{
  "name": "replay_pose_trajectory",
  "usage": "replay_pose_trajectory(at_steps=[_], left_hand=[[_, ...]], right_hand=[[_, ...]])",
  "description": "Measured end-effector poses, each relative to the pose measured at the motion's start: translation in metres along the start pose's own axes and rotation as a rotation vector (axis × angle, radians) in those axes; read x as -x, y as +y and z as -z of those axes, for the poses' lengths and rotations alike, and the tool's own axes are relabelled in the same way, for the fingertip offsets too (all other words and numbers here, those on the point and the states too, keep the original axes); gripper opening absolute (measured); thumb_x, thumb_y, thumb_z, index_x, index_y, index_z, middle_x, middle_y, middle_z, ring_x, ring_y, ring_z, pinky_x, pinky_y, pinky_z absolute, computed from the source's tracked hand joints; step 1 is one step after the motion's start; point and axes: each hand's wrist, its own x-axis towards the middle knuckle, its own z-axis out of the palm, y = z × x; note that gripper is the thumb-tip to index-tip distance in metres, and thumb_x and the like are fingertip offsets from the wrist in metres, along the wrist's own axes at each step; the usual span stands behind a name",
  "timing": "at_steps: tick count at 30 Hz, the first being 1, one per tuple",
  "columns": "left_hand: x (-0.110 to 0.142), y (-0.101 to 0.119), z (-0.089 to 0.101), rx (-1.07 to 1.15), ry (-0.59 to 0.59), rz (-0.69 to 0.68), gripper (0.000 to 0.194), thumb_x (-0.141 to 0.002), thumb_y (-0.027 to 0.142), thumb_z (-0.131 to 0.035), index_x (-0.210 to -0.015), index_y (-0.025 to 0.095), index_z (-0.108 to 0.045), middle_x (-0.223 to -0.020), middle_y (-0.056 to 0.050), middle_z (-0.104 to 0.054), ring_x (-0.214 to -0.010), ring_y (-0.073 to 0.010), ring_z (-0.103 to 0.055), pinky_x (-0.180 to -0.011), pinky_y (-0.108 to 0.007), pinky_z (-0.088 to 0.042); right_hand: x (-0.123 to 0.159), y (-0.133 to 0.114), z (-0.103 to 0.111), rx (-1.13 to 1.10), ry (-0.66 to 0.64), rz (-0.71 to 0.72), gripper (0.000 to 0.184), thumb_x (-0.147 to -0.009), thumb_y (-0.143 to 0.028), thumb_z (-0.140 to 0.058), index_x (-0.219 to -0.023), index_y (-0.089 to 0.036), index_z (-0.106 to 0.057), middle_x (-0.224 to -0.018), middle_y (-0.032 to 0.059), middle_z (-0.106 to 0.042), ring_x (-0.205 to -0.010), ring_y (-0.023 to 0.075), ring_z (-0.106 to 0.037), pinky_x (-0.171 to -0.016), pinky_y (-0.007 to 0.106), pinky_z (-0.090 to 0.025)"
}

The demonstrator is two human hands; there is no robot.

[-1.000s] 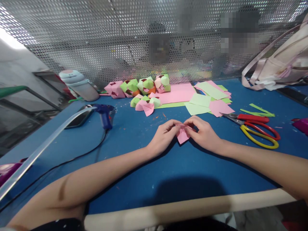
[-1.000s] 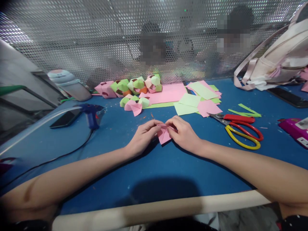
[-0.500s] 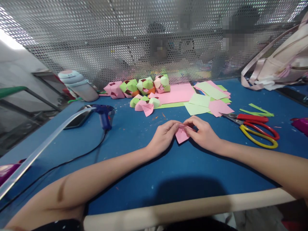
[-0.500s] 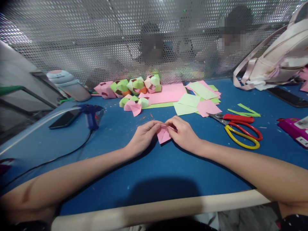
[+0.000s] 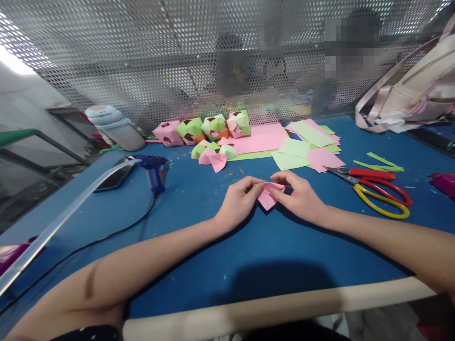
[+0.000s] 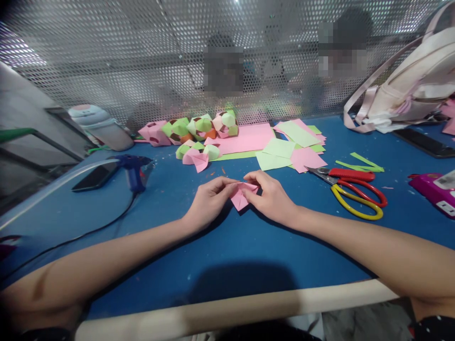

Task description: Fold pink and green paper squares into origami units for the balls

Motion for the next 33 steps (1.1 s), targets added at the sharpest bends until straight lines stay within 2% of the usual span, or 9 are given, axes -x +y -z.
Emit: replay_pose_trajectory(at_steps=[4,8,14,18,21,28,33], left_hand=[[-0.002,-0.002,0.001,0.094,0.023,0.040,0.025,-0.087,0.036,-0.054,-0.092,0.015,-0.067,-0.091,-0.005,-0.070,-0.083,-0.0159,-0.061,-0.076,-0.027,-0.047],[-0.002,-0.002,0.001,0.167,-0.004,0.066,0.020,-0.087,0.031,-0.052,-0.088,0.014,-0.064,-0.095,-0.006,-0.069,-0.085,-0.0159,-0.060,-0.078,-0.028,-0.046],[-0.002,0.002,-0.001,0.096,-0.111,0.064,0.028,-0.086,0.039,-0.056,-0.099,0.017,-0.068,-0.092,-0.004,-0.069,-0.082,-0.0153,-0.059,-0.075,-0.026,-0.046],[-0.003,-0.003,-0.001,0.112,-0.048,0.060,0.029,-0.087,0.041,-0.056,-0.097,0.016,-0.069,-0.090,-0.005,-0.070,-0.082,-0.0156,-0.060,-0.076,-0.027,-0.046],[-0.004,-0.005,-0.001,0.139,-0.018,0.067,0.029,-0.087,0.039,-0.056,-0.099,0.015,-0.067,-0.092,-0.006,-0.069,-0.082,-0.0157,-0.060,-0.077,-0.027,-0.046],[0.000,0.005,0.000,0.082,-0.132,0.035,0.030,-0.088,0.028,-0.052,-0.113,0.018,-0.065,-0.111,-0.005,-0.068,-0.098,-0.0183,-0.060,-0.088,-0.029,-0.045],[0.002,0.009,0.000,0.062,-0.146,0.010,0.036,-0.092,0.040,-0.045,-0.108,0.018,-0.068,-0.108,-0.004,-0.069,-0.099,-0.0183,-0.060,-0.089,-0.027,-0.044]], right_hand=[[-0.001,0.000,0.003,-0.013,0.003,-0.065,0.017,-0.088,-0.028,-0.057,-0.103,-0.019,-0.056,-0.092,0.0027,-0.062,-0.081,0.0145,-0.058,-0.075,0.029,-0.046],[-0.001,0.002,0.003,-0.011,0.023,-0.048,0.013,-0.089,-0.023,-0.053,-0.101,-0.019,-0.058,-0.086,0.0018,-0.061,-0.076,0.0135,-0.056,-0.072,0.028,-0.046],[-0.001,0.002,0.001,-0.010,0.022,0.024,0.012,-0.090,-0.021,-0.051,-0.098,-0.020,-0.060,-0.089,0.0028,-0.062,-0.080,0.0143,-0.057,-0.075,0.029,-0.046],[-0.001,0.000,0.002,-0.053,0.008,-0.031,0.016,-0.088,-0.025,-0.055,-0.103,-0.020,-0.058,-0.088,0.0019,-0.062,-0.077,0.0135,-0.057,-0.073,0.027,-0.046],[-0.001,-0.002,0.003,-0.088,-0.013,-0.070,0.013,-0.089,-0.029,-0.055,-0.097,-0.019,-0.059,-0.085,0.0013,-0.062,-0.076,0.0130,-0.057,-0.071,0.026,-0.046],[-0.003,-0.002,0.004,-0.048,-0.010,-0.083,0.014,-0.091,-0.029,-0.053,-0.090,-0.018,-0.062,-0.081,0.0014,-0.065,-0.073,0.0134,-0.058,-0.068,0.026,-0.045],[-0.002,-0.002,0.004,-0.056,-0.011,-0.064,0.016,-0.091,-0.029,-0.053,-0.087,-0.018,-0.063,-0.078,0.0010,-0.065,-0.070,0.0126,-0.058,-0.066,0.025,-0.045]])
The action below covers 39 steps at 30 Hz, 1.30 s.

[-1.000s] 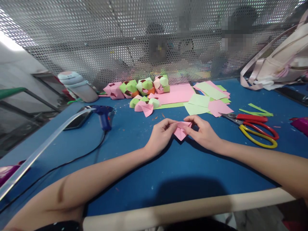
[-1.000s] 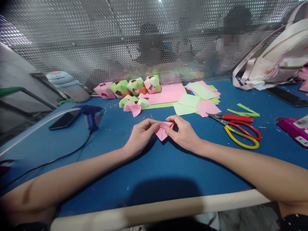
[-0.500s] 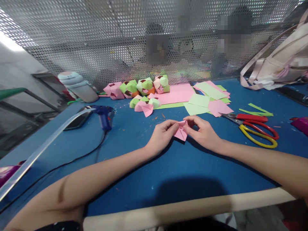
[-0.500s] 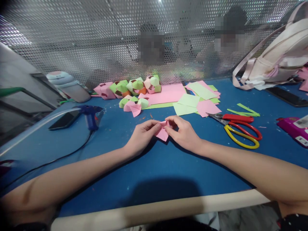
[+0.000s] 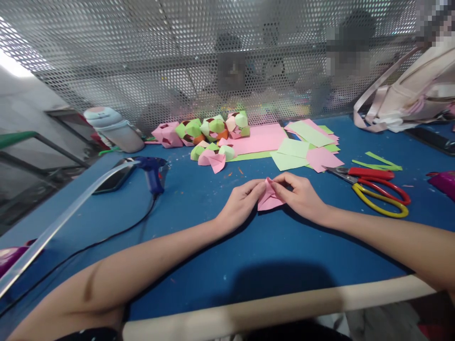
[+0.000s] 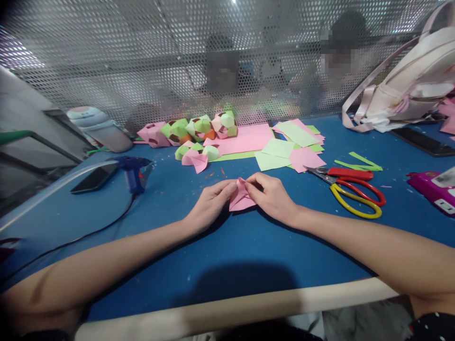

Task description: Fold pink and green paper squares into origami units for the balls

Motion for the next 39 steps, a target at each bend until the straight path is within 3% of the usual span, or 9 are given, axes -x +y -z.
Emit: replay_pose_trajectory(at_steps=[27,31,39], left_hand=[[-0.0027,-0.0071,-0.0018,-0.144,0.083,-0.028,0.034,-0.090,0.042,-0.049,-0.088,0.016,-0.070,-0.083,-0.004,-0.069,-0.076,-0.0156,-0.058,-0.068,-0.025,-0.045],[-0.0021,-0.0076,-0.0023,-0.138,0.046,-0.036,0.034,-0.091,0.041,-0.048,-0.092,0.016,-0.070,-0.087,-0.004,-0.070,-0.077,-0.0156,-0.059,-0.070,-0.025,-0.045],[-0.0016,-0.0071,-0.0029,-0.192,0.023,-0.069,0.032,-0.091,0.039,-0.047,-0.088,0.016,-0.070,-0.080,-0.003,-0.068,-0.072,-0.0143,-0.058,-0.066,-0.024,-0.044]], right_hand=[[0.0012,-0.0003,-0.0006,-0.020,-0.019,0.028,0.014,-0.089,-0.027,-0.054,-0.084,-0.018,-0.064,-0.079,0.0010,-0.064,-0.071,0.0124,-0.058,-0.067,0.026,-0.045],[0.0004,0.0002,0.0001,-0.050,-0.030,0.056,0.013,-0.090,-0.026,-0.054,-0.091,-0.019,-0.065,-0.084,0.0017,-0.065,-0.077,0.0132,-0.059,-0.071,0.026,-0.046],[-0.0003,-0.0028,0.0008,-0.041,-0.021,0.047,0.012,-0.088,-0.023,-0.054,-0.086,-0.018,-0.065,-0.080,0.0013,-0.065,-0.074,0.0126,-0.060,-0.069,0.025,-0.046]])
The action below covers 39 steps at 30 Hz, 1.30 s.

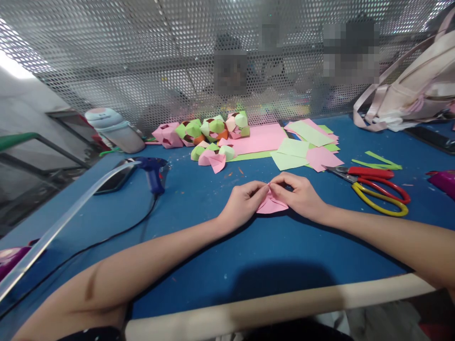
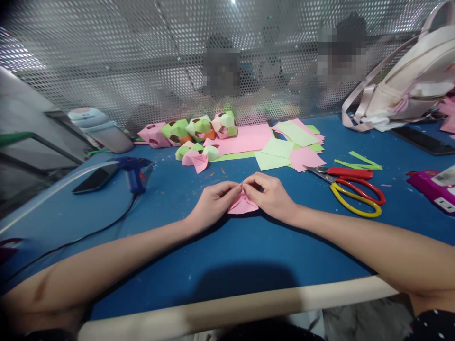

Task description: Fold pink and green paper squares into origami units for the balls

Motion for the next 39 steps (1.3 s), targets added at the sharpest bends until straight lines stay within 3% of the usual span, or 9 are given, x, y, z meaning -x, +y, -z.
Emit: replay_pose_trajectory(at_steps=[6,12,21,27,31,34,39], left_hand=[[-0.0011,-0.0009,-0.0011,0.013,-0.006,-0.007,0.029,-0.090,0.036,-0.050,-0.085,0.015,-0.069,-0.076,-0.002,-0.067,-0.069,-0.0128,-0.056,-0.064,-0.022,-0.043],[-0.0031,0.0003,0.0002,0.146,-0.058,0.044,0.028,-0.088,0.037,-0.053,-0.093,0.015,-0.069,-0.086,-0.003,-0.068,-0.077,-0.0139,-0.057,-0.070,-0.022,-0.044],[-0.0047,0.0008,-0.0019,0.227,-0.055,0.143,0.028,-0.086,0.039,-0.056,-0.074,0.014,-0.061,-0.060,0.003,-0.048,-0.057,-0.0089,-0.041,-0.052,-0.021,-0.032],[-0.0068,-0.0035,-0.0011,0.298,-0.111,0.176,0.026,-0.081,0.040,-0.063,-0.077,0.014,-0.064,-0.068,0.002,-0.057,-0.061,-0.0088,-0.047,-0.056,-0.021,-0.035],[-0.0064,-0.0050,-0.0013,0.275,-0.066,0.188,0.027,-0.078,0.040,-0.066,-0.075,0.014,-0.065,-0.066,0.002,-0.058,-0.059,-0.0083,-0.047,-0.054,-0.020,-0.035],[-0.0062,-0.0050,-0.0012,0.232,0.036,0.172,0.028,-0.078,0.041,-0.066,-0.074,0.014,-0.065,-0.063,0.001,-0.059,-0.056,-0.0084,-0.046,-0.052,-0.020,-0.034],[-0.0071,-0.0050,-0.0001,0.219,0.171,0.141,0.026,-0.079,0.040,-0.066,-0.075,0.015,-0.067,-0.068,0.000,-0.064,-0.058,-0.0092,-0.050,-0.054,-0.021,-0.038]], right_hand=[[-0.0001,0.0024,0.0004,-0.004,-0.003,0.022,0.013,-0.089,-0.021,-0.055,-0.086,-0.018,-0.066,-0.080,0.0006,-0.065,-0.074,0.0114,-0.059,-0.069,0.024,-0.045],[-0.0004,0.0018,0.0004,-0.014,0.046,-0.020,0.011,-0.088,-0.022,-0.056,-0.082,-0.017,-0.065,-0.078,0.0006,-0.064,-0.073,0.0116,-0.059,-0.069,0.024,-0.046],[-0.0016,0.0031,-0.0003,-0.062,0.034,-0.050,0.011,-0.087,-0.021,-0.056,-0.084,-0.017,-0.065,-0.080,0.0005,-0.065,-0.073,0.0115,-0.059,-0.068,0.024,-0.046],[-0.0005,0.0054,-0.0007,-0.031,0.040,-0.007,0.012,-0.087,-0.021,-0.056,-0.081,-0.018,-0.066,-0.080,0.0005,-0.065,-0.075,0.0121,-0.059,-0.070,0.025,-0.046],[-0.0007,0.0048,-0.0002,-0.043,0.026,-0.017,0.012,-0.088,-0.024,-0.056,-0.085,-0.019,-0.066,-0.083,0.0010,-0.065,-0.077,0.0125,-0.059,-0.072,0.025,-0.046],[-0.0019,0.0036,0.0002,-0.066,-0.003,-0.084,0.016,-0.088,-0.030,-0.055,-0.091,-0.018,-0.065,-0.087,0.0021,-0.066,-0.078,0.0128,-0.059,-0.071,0.025,-0.046],[-0.0019,0.0044,-0.0016,0.049,-0.037,-0.188,0.025,-0.087,-0.037,-0.056,-0.072,-0.017,-0.060,-0.067,-0.0011,-0.061,-0.061,0.0103,-0.051,-0.058,0.024,-0.038]])
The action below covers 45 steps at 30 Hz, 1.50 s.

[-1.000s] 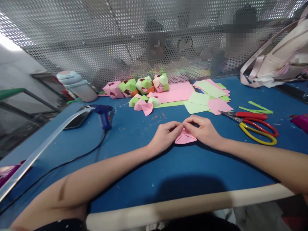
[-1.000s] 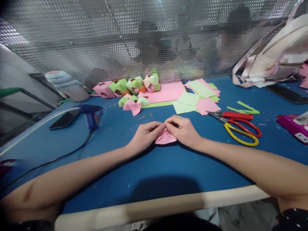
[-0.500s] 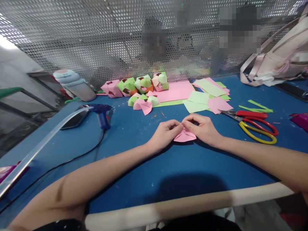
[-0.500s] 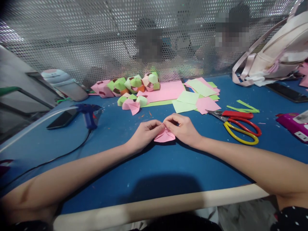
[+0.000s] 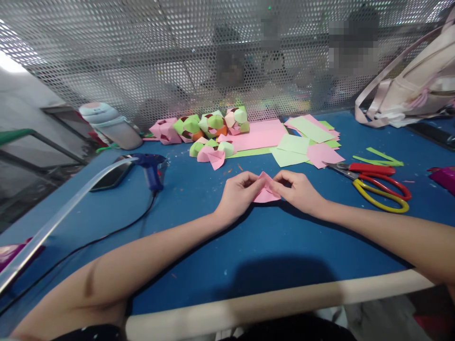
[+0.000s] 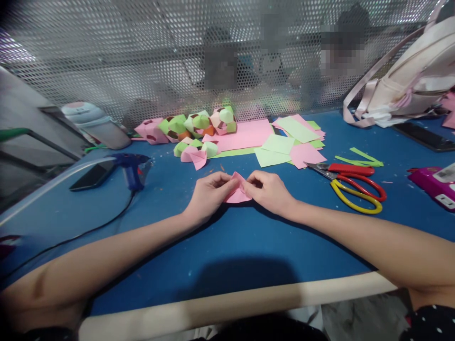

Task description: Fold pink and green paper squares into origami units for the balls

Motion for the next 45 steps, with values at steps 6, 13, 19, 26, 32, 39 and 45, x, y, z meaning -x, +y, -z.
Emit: replay_pose_trajectory(at_steps=[6,13,19,26,32,39,45], left_hand=[[-0.0002,-0.0031,-0.0002,-0.057,-0.009,-0.019,0.022,-0.077,0.036,-0.067,-0.072,0.015,-0.064,-0.065,0.000,-0.063,-0.059,-0.0105,-0.053,-0.055,-0.022,-0.041],[-0.0003,-0.0072,-0.0010,-0.105,-0.064,-0.045,0.020,-0.077,0.033,-0.066,-0.071,0.016,-0.057,-0.072,-0.001,-0.066,-0.066,-0.0133,-0.058,-0.063,-0.025,-0.045],[-0.0003,-0.0052,-0.0014,-0.061,-0.117,-0.095,0.020,-0.078,0.028,-0.063,-0.067,0.017,-0.051,-0.076,-0.002,-0.065,-0.069,-0.0127,-0.058,-0.063,-0.025,-0.044],[0.0017,-0.0067,-0.0013,-0.090,-0.053,-0.105,0.019,-0.078,0.029,-0.064,-0.069,0.017,-0.053,-0.073,-0.001,-0.063,-0.066,-0.0119,-0.056,-0.061,-0.024,-0.043],[0.0009,-0.0039,-0.0021,-0.085,-0.092,-0.092,0.020,-0.078,0.027,-0.064,-0.066,0.017,-0.052,-0.072,-0.001,-0.062,-0.066,-0.0125,-0.056,-0.062,-0.025,-0.043],[-0.0007,-0.0062,-0.0018,-0.046,-0.007,-0.079,0.025,-0.076,0.032,-0.067,-0.066,0.017,-0.049,-0.072,-0.001,-0.062,-0.066,-0.0127,-0.055,-0.061,-0.025,-0.043],[-0.0019,-0.0035,-0.0014,-0.125,-0.034,-0.021,0.015,-0.075,0.028,-0.065,-0.075,0.017,-0.055,-0.065,0.003,-0.055,-0.059,-0.0105,-0.049,-0.056,-0.023,-0.037]], right_hand=[[0.0017,0.0013,-0.0027,0.073,0.016,0.031,0.027,-0.088,-0.033,-0.055,-0.068,-0.017,-0.061,-0.064,-0.0006,-0.063,-0.059,0.0104,-0.053,-0.058,0.024,-0.037],[0.0024,0.0019,-0.0021,0.223,0.027,0.112,0.019,-0.086,-0.022,-0.057,-0.069,-0.018,-0.065,-0.068,-0.0016,-0.067,-0.066,0.0115,-0.057,-0.070,0.027,-0.037],[0.0040,0.0024,-0.0028,0.304,0.016,0.213,0.022,-0.089,-0.022,-0.055,-0.070,-0.018,-0.065,-0.070,-0.0009,-0.067,-0.067,0.0117,-0.057,-0.072,0.029,-0.034],[0.0039,0.0034,-0.0043,0.286,0.040,0.176,0.021,-0.088,-0.028,-0.058,-0.072,-0.019,-0.067,-0.072,-0.0002,-0.070,-0.066,0.0126,-0.057,-0.070,0.028,-0.034],[0.0027,0.0067,-0.0044,0.284,0.014,0.202,0.024,-0.089,-0.027,-0.057,-0.069,-0.019,-0.069,-0.069,-0.0010,-0.070,-0.062,0.0116,-0.057,-0.069,0.029,-0.035],[0.0010,0.0052,-0.0028,0.237,0.037,0.144,0.022,-0.089,-0.029,-0.056,-0.080,-0.020,-0.074,-0.075,0.0006,-0.073,-0.061,0.0122,-0.057,-0.065,0.028,-0.036],[0.0022,0.0059,-0.0023,0.273,0.041,0.173,0.021,-0.088,-0.027,-0.057,-0.077,-0.021,-0.074,-0.075,0.0004,-0.074,-0.061,0.0126,-0.057,-0.066,0.028,-0.037]])
